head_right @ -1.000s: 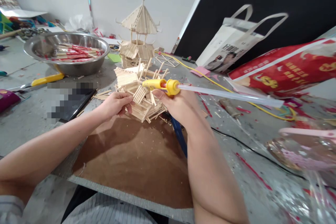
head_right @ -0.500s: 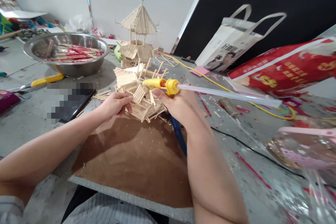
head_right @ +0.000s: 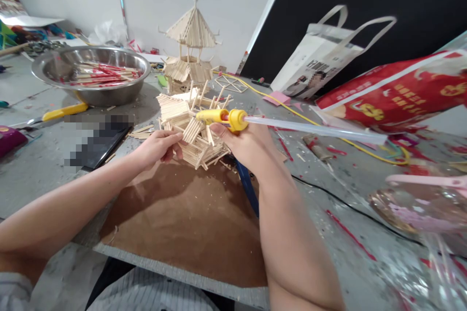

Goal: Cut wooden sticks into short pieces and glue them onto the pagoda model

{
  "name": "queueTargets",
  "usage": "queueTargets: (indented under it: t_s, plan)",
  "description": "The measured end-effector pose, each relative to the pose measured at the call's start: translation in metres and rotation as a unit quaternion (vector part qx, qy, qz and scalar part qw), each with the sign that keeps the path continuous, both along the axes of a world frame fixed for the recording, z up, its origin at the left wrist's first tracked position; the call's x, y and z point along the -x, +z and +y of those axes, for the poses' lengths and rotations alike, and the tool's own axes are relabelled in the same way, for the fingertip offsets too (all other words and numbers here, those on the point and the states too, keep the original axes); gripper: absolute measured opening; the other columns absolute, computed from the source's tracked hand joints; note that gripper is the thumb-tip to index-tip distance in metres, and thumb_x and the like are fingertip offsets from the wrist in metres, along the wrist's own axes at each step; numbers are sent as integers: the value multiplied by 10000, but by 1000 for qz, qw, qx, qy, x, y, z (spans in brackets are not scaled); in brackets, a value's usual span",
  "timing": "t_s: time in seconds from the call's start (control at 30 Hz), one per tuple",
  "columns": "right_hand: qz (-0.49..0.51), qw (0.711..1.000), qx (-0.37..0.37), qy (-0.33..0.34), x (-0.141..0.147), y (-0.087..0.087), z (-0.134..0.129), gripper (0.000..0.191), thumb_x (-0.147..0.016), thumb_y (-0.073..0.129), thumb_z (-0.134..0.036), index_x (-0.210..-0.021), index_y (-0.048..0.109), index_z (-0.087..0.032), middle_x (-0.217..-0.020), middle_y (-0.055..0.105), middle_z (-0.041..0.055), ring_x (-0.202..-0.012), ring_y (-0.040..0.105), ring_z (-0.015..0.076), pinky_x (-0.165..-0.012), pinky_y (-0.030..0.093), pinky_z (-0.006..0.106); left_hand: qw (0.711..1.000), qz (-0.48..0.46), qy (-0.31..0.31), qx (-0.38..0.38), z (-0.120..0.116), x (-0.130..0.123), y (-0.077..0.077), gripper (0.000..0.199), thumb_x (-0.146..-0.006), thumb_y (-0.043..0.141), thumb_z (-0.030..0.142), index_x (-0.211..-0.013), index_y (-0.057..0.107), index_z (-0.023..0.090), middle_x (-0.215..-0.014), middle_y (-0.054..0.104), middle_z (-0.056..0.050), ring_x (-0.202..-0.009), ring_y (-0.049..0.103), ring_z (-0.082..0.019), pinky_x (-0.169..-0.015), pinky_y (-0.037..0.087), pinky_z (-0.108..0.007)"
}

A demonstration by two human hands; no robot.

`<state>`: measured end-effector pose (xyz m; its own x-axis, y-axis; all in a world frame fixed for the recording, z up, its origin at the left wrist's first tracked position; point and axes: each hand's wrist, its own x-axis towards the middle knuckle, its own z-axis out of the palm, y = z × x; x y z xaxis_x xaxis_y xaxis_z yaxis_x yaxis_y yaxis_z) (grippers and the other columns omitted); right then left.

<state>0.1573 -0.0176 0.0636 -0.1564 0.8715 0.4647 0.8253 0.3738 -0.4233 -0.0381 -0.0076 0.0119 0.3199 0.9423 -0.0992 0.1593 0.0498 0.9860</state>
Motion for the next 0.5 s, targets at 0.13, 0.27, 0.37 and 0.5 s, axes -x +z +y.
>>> queueTargets:
  t_s: [0.13, 0.27, 0.37, 0.5]
  plan:
    - [-8, 999, 23, -36, -2, -1, 0, 375, -714, 465, -562, -656, 569, -206, -577, 558, 36, -641, 568, 213, -524, 392, 306, 999, 35, 3, -13, -2, 0, 1, 302, -817, 371, 329, -795, 576, 108, -542, 572, -16, -323, 366, -39, -347, 265, -183]
    - [19, 999, 36, -28, -5, 0, -2, 366, -706, 484, -558, -668, 558, -202, -607, 567, 30, -640, 561, 190, -538, 392, 289, 962, 232, 46, -138, -2, 16, 11, 320, -801, 360, 336, -734, 600, 135, -579, 602, -35, -434, 471, -79, -448, 349, -200]
    - [50, 997, 44, -27, -5, 1, -3, 376, -688, 500, -567, -649, 528, -194, -607, 561, 35, -616, 546, 175, -523, 382, 280, 840, 475, 105, -241, 4, 41, 23, 260, -750, 416, 312, -715, 632, 171, -702, 639, -62, -704, 575, -172, -616, 405, -250]
    - [52, 997, 53, -31, -6, 2, -4, 381, -678, 516, -559, -559, 472, -200, -508, 511, 21, -550, 514, 160, -495, 363, 274, 747, 637, 81, -174, 18, 74, 28, 238, -715, 458, 294, -850, 642, 226, -907, 644, -71, -870, 570, -238, -717, 421, -316]
